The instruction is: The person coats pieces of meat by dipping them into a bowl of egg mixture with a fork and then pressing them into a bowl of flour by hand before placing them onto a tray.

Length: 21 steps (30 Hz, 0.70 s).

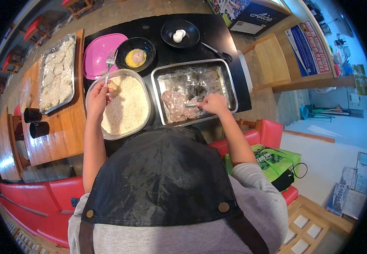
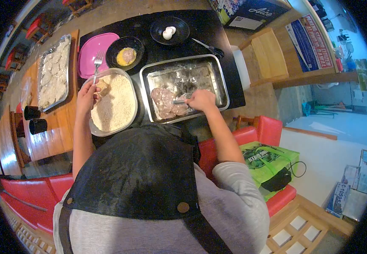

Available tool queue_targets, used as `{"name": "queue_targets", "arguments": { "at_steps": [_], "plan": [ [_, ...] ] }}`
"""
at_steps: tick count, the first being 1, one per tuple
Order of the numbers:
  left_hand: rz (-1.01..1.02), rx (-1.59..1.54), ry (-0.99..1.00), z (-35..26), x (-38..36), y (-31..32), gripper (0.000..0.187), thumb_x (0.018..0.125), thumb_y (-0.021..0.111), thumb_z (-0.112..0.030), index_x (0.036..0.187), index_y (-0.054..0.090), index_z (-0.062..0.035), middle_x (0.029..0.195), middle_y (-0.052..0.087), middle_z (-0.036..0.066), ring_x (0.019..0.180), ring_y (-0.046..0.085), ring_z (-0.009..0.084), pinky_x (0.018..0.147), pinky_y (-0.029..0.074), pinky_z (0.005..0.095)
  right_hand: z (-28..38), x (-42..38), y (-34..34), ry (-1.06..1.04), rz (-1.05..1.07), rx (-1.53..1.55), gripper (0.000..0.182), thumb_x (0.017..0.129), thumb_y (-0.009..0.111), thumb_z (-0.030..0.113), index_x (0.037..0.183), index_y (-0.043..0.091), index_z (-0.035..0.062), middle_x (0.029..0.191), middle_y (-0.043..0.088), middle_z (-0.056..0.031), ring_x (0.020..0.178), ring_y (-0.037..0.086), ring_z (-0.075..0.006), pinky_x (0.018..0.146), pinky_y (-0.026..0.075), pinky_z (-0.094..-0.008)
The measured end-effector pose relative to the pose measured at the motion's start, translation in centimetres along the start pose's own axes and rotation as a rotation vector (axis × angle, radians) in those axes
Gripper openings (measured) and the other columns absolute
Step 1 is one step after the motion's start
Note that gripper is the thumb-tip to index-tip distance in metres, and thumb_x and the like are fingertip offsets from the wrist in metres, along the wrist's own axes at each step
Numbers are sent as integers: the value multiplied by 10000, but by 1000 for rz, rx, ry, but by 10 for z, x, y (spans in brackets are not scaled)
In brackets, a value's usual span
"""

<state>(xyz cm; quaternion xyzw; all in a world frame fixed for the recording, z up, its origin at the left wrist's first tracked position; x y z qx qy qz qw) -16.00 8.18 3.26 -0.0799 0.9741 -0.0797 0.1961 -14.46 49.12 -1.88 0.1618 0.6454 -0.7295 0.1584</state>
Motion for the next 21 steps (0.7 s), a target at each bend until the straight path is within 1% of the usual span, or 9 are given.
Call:
{"name": "queue_targets", "arguments": {
  "at_steps": [2,5,7,10,11,13,18,20,21],
  "plan": [
    [9,-6,1,4,3,0,247,892,490,-205,1117,568,-136,776,560,-55,547,476,23,473,345,153,2,-1,-1,-13,10,1,352,698,611,530,702,702,189,744,655,-98,749,625,-291,655,487,-391],
    [6,-16,1,6,3,-1,245,894,485,-203,1112,568,-131,784,565,-51,541,476,22,473,346,153,12,-6,-14,-37,-53,-34,364,691,609,540,698,702,188,715,650,-95,728,624,-287,633,485,-389],
    [7,-17,-1,7,3,-1,244,894,483,-200,1112,566,-126,781,566,-49,539,475,22,473,345,153,22,-9,-19,-23,-59,-108,384,696,617,520,696,697,145,742,647,-127,737,619,-304,644,481,-400],
    [12,-20,-10,7,2,2,245,898,472,-194,1108,567,-112,767,571,-40,543,462,28,496,347,159,25,-6,-12,-62,-49,-79,393,702,613,509,693,688,124,722,641,-127,724,619,-304,628,479,-402],
    [9,-25,-20,8,2,3,246,902,462,-190,1105,568,-102,758,576,-34,549,450,34,519,349,164,25,-4,-12,-67,-50,-82,393,702,613,509,693,688,124,722,641,-127,724,619,-304,628,479,-402],
    [4,-33,-20,6,1,2,247,901,465,-195,1106,567,-102,756,576,-32,548,448,33,518,349,163,30,-8,-21,-145,-145,-6,360,691,619,512,634,682,162,633,624,-95,651,612,-286,580,475,-398],
    [-5,-35,-28,8,5,2,251,902,467,-203,1110,564,-100,759,573,-30,545,442,30,518,348,157,37,-3,-20,-139,-147,-111,340,695,624,498,640,686,168,629,621,-95,636,610,-287,576,473,-394],
    [11,-73,-11,9,6,2,239,905,464,-186,1105,557,-97,754,560,-32,508,460,26,450,327,152,43,-4,-23,-152,-160,-127,331,695,628,491,642,687,170,627,620,-96,633,608,-288,573,470,-395],
    [0,-77,-10,10,7,0,239,905,464,-186,1105,557,-97,754,560,-32,508,460,26,450,327,152,48,-9,-30,-170,-153,-106,331,697,629,472,651,684,148,651,625,-108,657,613,-291,583,469,-399]
  ]
}}
Point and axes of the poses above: each hand's wrist, its own x-axis towards the middle knuckle, its own y-axis out of the palm, z = x × y, the point moved 10 cm from there along x, towards the middle knuckle
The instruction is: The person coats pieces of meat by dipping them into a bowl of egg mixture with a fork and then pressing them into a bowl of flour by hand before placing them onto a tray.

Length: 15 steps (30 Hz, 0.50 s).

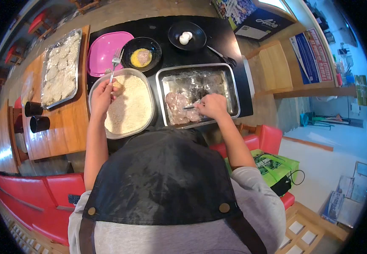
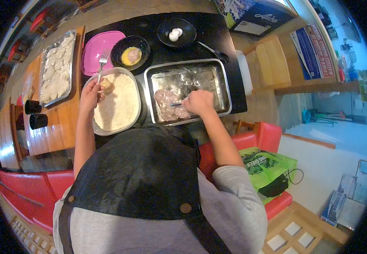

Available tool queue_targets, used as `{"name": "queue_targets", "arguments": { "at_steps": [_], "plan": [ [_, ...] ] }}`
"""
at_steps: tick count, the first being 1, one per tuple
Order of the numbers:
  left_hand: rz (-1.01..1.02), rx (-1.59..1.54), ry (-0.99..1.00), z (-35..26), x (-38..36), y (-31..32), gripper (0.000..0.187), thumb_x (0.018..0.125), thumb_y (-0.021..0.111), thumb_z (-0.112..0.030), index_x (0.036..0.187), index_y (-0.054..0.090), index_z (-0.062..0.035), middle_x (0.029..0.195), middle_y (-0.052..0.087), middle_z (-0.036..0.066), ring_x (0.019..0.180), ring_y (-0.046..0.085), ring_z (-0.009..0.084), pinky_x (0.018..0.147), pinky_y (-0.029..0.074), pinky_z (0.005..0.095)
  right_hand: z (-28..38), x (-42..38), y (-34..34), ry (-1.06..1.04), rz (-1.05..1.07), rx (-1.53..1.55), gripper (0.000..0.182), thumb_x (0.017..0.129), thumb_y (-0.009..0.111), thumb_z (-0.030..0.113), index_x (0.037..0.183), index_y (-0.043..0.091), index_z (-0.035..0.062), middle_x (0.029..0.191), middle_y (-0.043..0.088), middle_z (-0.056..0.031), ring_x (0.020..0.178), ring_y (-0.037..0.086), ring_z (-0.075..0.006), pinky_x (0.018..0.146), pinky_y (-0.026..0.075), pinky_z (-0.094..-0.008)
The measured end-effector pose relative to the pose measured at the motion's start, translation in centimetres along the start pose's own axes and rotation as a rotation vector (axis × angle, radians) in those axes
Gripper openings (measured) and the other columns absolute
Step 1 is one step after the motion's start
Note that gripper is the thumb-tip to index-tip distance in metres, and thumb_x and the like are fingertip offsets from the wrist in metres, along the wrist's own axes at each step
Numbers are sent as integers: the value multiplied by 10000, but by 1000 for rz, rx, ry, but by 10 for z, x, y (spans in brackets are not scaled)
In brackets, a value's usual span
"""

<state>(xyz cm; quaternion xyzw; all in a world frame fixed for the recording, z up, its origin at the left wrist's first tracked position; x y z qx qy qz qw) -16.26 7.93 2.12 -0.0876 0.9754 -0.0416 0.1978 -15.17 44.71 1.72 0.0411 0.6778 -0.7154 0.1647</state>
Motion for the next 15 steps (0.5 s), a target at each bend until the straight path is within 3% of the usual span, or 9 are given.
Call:
{"name": "queue_targets", "arguments": {
  "at_steps": [5,9,11,15],
  "plan": [
    [-19,-29,2,-3,-4,-7,244,911,448,-182,1106,557,-83,752,558,-28,541,448,34,514,368,162,26,-1,-49,-69,-71,82,323,705,626,452,661,683,138,650,622,-116,653,613,-290,577,462,-398],
    [-46,-45,-12,-7,-10,-9,240,910,446,-171,1105,550,-77,751,558,-26,541,449,32,509,366,158,39,27,-94,-20,-207,71,340,711,621,472,665,684,141,629,618,-101,619,613,-282,554,465,-393],
    [-34,-59,3,2,-4,-11,254,909,453,-192,1120,549,-90,754,551,-39,538,465,32,488,338,160,56,48,-117,-32,-374,74,337,719,619,458,663,681,132,636,623,-99,622,622,-281,546,473,-391],
    [-44,-96,-2,-2,-10,-13,236,907,446,-165,1092,551,-64,753,575,-15,543,460,38,521,371,170,101,105,-108,-68,-385,158,308,732,620,409,679,680,112,657,631,-115,634,629,-292,558,486,-399]
  ]
}}
Point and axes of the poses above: each hand's wrist, its own x-axis towards the middle knuckle, its own y-axis out of the palm, z = x × y, the point moved 10 cm from there along x, towards the middle knuckle
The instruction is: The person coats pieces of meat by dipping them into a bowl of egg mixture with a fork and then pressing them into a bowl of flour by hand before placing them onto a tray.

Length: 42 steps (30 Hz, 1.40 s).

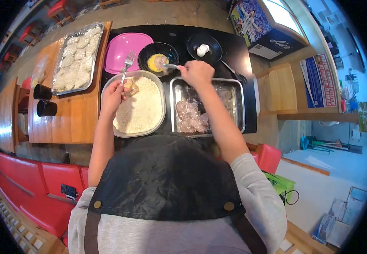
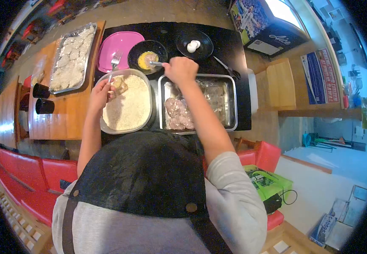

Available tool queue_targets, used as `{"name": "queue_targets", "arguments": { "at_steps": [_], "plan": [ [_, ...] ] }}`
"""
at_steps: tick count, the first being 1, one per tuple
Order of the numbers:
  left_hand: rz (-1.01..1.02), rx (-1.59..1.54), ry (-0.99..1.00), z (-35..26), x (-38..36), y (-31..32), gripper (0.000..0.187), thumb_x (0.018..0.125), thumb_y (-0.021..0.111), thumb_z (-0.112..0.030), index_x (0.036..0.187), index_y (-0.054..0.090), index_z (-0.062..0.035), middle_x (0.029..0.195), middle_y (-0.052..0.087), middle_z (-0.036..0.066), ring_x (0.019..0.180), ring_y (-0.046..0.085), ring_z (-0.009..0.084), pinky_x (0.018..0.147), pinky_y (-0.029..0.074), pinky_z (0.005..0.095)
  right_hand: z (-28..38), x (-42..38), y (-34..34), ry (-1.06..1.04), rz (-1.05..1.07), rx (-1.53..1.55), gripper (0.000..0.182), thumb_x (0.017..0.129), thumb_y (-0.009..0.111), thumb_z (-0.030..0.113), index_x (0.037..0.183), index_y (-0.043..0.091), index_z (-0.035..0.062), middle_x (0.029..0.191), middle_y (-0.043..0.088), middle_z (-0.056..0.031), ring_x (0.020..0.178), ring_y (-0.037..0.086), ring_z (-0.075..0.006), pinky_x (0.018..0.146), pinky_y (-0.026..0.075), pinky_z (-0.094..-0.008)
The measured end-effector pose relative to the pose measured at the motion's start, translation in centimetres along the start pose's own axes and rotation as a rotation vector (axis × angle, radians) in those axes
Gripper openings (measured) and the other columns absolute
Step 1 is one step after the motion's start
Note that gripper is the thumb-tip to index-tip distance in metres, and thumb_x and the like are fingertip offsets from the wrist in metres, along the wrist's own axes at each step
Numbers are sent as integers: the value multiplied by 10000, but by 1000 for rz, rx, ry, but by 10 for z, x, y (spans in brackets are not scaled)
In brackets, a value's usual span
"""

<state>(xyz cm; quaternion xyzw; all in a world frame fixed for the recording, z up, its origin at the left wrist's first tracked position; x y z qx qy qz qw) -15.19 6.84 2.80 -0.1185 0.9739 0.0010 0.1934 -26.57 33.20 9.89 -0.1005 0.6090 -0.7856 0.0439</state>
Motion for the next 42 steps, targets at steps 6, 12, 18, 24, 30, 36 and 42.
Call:
{"name": "queue_targets", "arguments": {
  "at_steps": [6,12,18,24,30,36,42],
  "plan": [
    [-38,46,1,-11,-7,-6,235,908,446,-173,1081,558,-60,733,561,-16,527,471,44,524,389,175,15,29,58,22,58,-11,382,759,584,451,726,678,82,705,640,-125,693,631,-293,599,490,-402],
    [-49,51,-2,-9,-2,-11,245,906,447,-167,1098,553,-57,734,560,-10,526,472,48,512,400,184,-31,0,21,150,87,-84,354,728,602,487,785,697,151,728,650,-112,730,639,-284,628,495,-392],
    [1,56,1,-8,2,0,246,903,454,-172,1095,557,-57,747,564,-12,530,463,45,487,361,180,-105,-66,26,148,285,-214,430,703,612,512,743,676,89,744,649,-140,739,636,-295,623,490,-397],
    [47,79,37,-8,7,10,227,892,468,-169,1076,568,-80,773,575,-28,533,467,41,474,341,161,-188,-141,33,418,189,-181,361,761,590,440,836,665,94,770,645,-139,753,623,-320,648,482,-416],
    [40,155,-5,-9,1,11,262,871,438,-126,1094,555,-51,772,580,-5,569,479,54,545,386,188,-183,-200,39,188,13,-125,295,774,592,374,827,642,88,775,630,-116,792,574,-295,713,387,-426],
    [137,92,-2,-6,1,37,249,870,431,-115,1084,546,-60,814,587,2,642,526,64,571,389,189,-175,-215,39,224,-74,-201,225,775,610,298,886,641,104,882,613,-93,857,539,-272,780,361,-417],
    [291,-249,-221,20,-32,135,199,842,582,-280,969,618,-131,866,557,-21,641,520,86,450,369,220,-56,-139,30,30,-61,788,248,823,594,163,1024,572,19,876,608,-109,756,570,-219,683,452,-318]
  ]
}}
Point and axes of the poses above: each hand's wrist, its own x-axis towards the middle knuckle, its own y-axis out of the palm, z = x × y, the point moved 10 cm from there along x, towards the middle knuckle
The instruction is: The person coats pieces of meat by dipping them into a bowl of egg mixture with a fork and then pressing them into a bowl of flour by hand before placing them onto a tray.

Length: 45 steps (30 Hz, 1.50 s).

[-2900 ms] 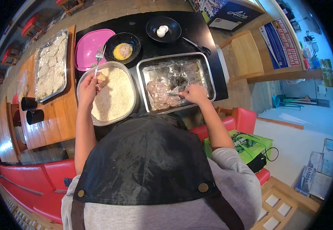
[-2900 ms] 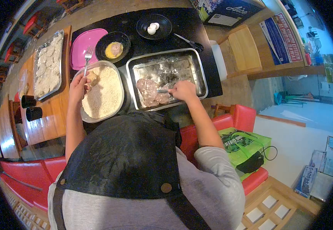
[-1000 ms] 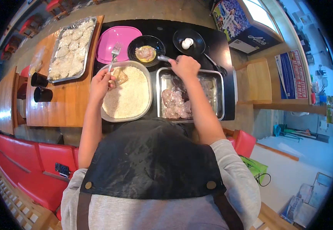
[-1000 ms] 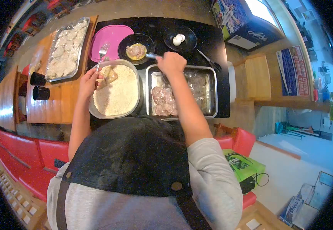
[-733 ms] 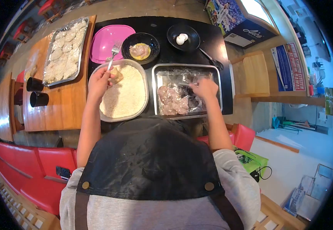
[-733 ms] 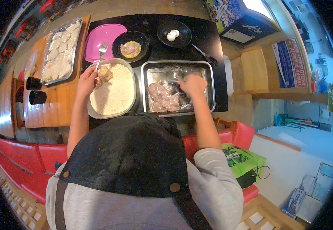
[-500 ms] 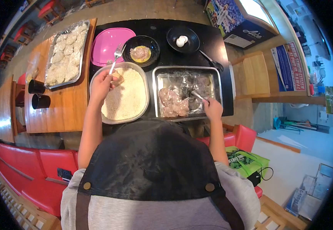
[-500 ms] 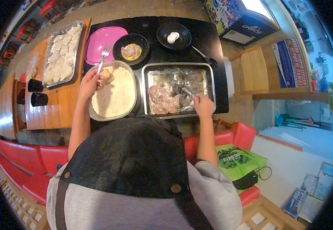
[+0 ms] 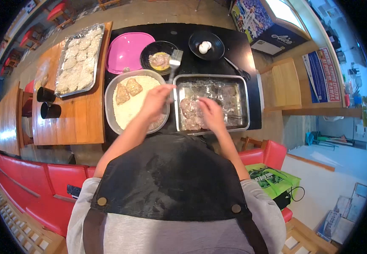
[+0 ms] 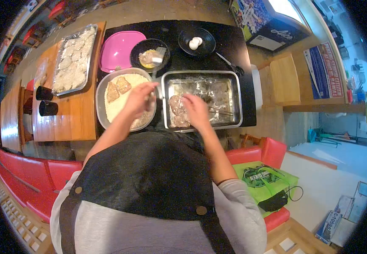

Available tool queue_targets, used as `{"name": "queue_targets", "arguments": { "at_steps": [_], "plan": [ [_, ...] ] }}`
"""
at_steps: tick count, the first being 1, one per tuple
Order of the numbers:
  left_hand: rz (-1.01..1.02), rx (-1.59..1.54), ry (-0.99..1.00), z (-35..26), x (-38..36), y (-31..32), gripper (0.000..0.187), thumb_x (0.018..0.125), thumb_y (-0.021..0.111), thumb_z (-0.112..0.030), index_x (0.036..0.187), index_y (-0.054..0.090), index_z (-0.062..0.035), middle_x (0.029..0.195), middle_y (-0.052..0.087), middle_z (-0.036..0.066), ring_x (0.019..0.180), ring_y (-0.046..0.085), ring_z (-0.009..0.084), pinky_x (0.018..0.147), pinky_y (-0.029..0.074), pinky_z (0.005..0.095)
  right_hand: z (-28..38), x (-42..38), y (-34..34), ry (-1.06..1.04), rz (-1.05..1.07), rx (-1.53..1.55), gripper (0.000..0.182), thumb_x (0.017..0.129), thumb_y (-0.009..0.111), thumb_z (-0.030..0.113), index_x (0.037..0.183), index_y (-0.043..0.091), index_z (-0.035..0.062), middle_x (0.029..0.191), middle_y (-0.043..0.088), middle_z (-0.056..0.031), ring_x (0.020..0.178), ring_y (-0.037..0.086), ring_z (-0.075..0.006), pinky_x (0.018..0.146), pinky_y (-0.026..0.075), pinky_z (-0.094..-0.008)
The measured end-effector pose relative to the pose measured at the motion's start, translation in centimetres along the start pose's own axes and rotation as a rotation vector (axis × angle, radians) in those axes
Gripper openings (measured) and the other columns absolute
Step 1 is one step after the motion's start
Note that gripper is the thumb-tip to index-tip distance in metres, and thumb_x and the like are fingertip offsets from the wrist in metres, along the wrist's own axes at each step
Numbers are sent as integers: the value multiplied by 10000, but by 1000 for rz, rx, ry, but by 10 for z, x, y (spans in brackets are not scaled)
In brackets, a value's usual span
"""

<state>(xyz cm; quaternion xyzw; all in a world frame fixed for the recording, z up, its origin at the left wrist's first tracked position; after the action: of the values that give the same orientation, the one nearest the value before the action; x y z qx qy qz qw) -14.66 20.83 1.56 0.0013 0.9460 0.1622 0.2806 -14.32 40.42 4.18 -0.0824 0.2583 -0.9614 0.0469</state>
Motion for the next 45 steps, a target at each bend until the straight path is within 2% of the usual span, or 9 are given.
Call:
{"name": "queue_targets", "arguments": {
  "at_steps": [2,8,11,19,24,28,35,40,45],
  "plan": [
    [76,-336,-6,15,12,35,161,872,528,-198,973,617,-112,842,583,-23,674,529,90,546,401,227,16,20,54,199,186,506,252,851,549,103,1081,523,5,840,593,-65,745,570,-134,663,457,-258],
    [191,-443,113,-15,37,34,253,874,506,-140,1085,561,-10,901,622,68,723,572,121,638,429,173,14,86,83,280,339,475,238,857,422,-25,1084,486,3,772,557,-27,657,559,-89,565,474,-224],
    [-148,-182,230,-36,12,-5,351,862,531,-136,1186,517,-1,940,636,65,722,554,86,628,414,165,36,134,45,-91,62,-372,254,744,478,29,947,620,77,748,630,-160,678,619,-297,617,480,-399],
    [-564,-74,294,-9,-102,-201,279,798,629,-118,1039,598,20,887,639,45,709,571,78,624,437,179,95,186,85,-592,246,-1446,166,756,525,159,772,689,138,803,588,-28,875,541,-208,784,335,-414],
    [-849,-47,346,23,-165,-293,216,798,639,-102,978,594,9,729,595,18,603,524,63,523,396,175,80,191,107,-574,251,-1368,168,746,530,152,746,696,135,833,598,-32,890,529,-209,789,323,-435],
    [-942,-166,395,50,-182,-338,190,831,610,-123,960,593,16,737,601,27,613,528,60,520,405,179,5,202,75,6,116,-1086,206,732,563,162,812,713,278,859,642,-43,829,593,-236,662,381,-451],
    [-978,231,379,25,-170,-353,171,842,596,-144,918,608,9,691,601,21,536,515,55,485,416,188,-36,185,83,299,137,-723,192,736,624,262,909,695,307,919,663,-10,890,610,-230,755,404,-449],
    [-939,701,479,6,-147,-340,170,810,623,-161,869,632,-3,633,586,43,553,529,103,521,433,252,10,178,47,326,21,-774,196,733,620,235,898,698,307,910,664,-12,875,612,-221,778,387,-419],
    [-1031,955,501,-7,-147,-320,111,790,602,-186,795,623,-77,667,600,73,595,578,220,542,448,339,94,176,55,-40,-63,-1025,191,664,614,123,788,715,227,818,599,-40,833,568,-219,702,342,-395]
  ]
}}
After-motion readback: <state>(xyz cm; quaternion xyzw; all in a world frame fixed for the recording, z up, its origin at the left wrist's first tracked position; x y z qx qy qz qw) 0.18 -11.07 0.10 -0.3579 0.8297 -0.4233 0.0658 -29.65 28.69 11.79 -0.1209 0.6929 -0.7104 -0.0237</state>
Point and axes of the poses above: each hand's wrist, its own x-axis towards the middle knuckle, its own y-axis out of the palm, z = x × y, the point moved 10 cm from there along x, towards the middle knuckle
